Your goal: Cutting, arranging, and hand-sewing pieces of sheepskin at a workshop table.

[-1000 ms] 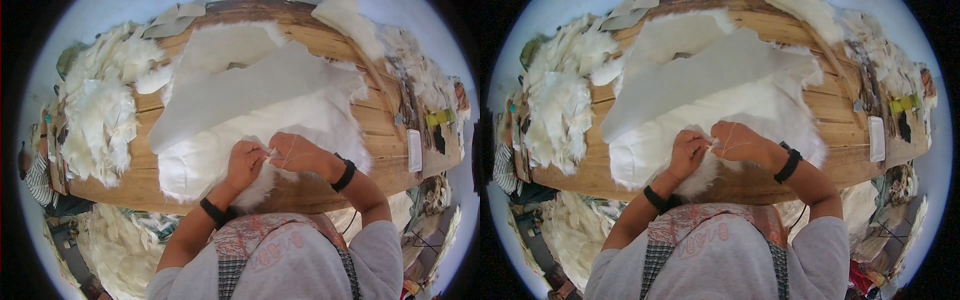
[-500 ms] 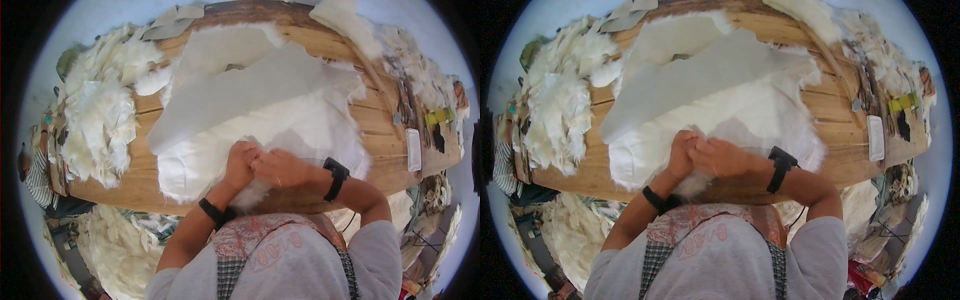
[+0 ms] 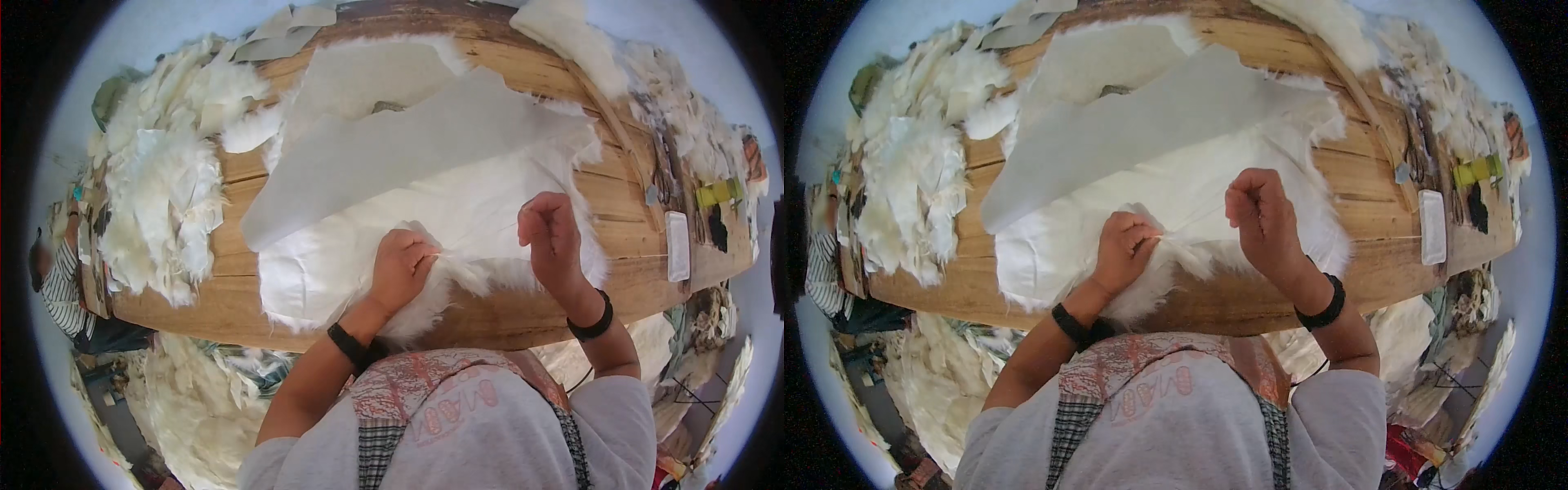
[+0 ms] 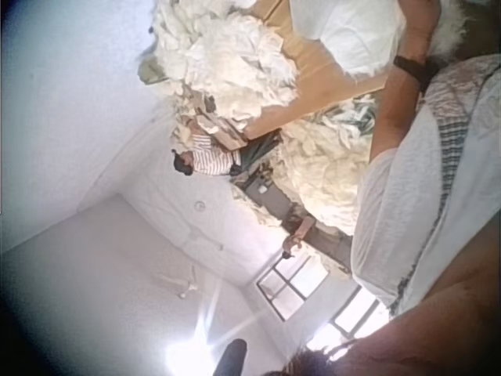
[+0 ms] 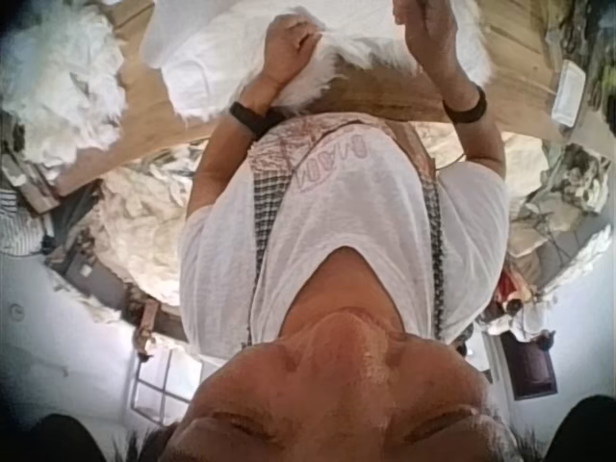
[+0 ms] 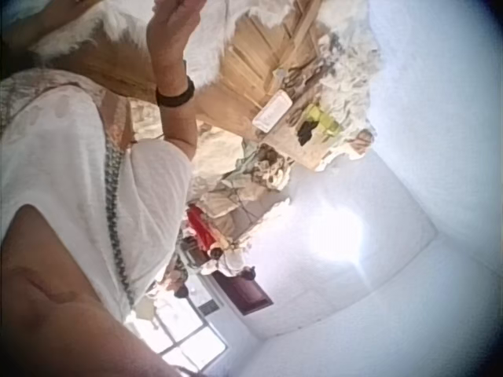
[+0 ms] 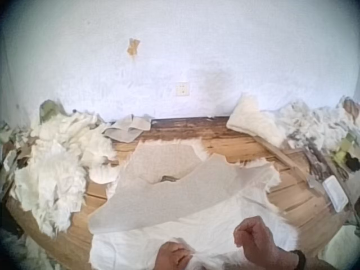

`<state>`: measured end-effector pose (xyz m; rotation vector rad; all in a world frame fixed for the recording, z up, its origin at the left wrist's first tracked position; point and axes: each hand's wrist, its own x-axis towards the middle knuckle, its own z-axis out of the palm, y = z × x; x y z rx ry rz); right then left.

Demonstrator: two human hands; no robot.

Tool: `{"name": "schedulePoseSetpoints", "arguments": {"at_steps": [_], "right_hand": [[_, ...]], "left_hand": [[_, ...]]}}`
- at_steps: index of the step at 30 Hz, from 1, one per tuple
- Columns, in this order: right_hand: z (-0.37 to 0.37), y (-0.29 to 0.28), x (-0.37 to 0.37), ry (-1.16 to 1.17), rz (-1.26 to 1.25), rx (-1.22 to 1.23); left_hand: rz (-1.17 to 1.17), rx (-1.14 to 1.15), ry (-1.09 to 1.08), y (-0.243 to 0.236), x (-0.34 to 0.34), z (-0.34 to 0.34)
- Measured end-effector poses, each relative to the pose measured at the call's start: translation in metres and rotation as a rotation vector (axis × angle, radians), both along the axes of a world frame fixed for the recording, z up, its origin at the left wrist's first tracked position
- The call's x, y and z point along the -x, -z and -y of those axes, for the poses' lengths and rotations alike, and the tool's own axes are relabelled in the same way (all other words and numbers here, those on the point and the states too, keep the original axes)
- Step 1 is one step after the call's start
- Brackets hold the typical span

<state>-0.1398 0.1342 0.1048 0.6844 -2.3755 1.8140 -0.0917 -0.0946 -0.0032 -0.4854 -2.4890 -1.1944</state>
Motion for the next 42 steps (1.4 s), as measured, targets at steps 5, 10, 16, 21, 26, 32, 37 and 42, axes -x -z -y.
{"name": "schedulePoseSetpoints", "arguments": {"at_steps": [5,10,16,21,26,32,37,42], "right_hand": [[0.012,0.013,0.009,0.07,0.036,-0.02],[0.027,0.066,0.012,-0.435,-0.218,-0.527],[0.032,0.068,0.017,-0.379,-0.015,-0.431],[0.035,0.063,0.021,-0.384,0.052,-0.508],[0.037,0.051,0.019,-0.431,0.091,-0.558],[0.052,0.06,0.01,-0.484,-0.144,-0.811],[0.045,0.065,-0.001,-0.541,-0.777,-0.912],[0.065,0.045,-0.019,-0.439,-0.943,-0.466]], "left_hand": [[0.008,0.018,-0.007,-0.001,0.0,-0.001],[-0.001,0.023,-0.02,-0.001,-0.001,-0.001],[0.017,0.014,0.003,-0.002,-0.001,0.0],[-0.01,0.021,-0.003,-0.001,-0.001,0.0],[-0.032,0.036,0.003,0.002,0.0,0.001],[-0.006,0.011,0.0,0.002,0.0,0.0],[0.033,-0.015,-0.017,0.001,0.001,-0.001],[0.012,-0.064,-0.01,-0.003,0.0,0.001]]}}
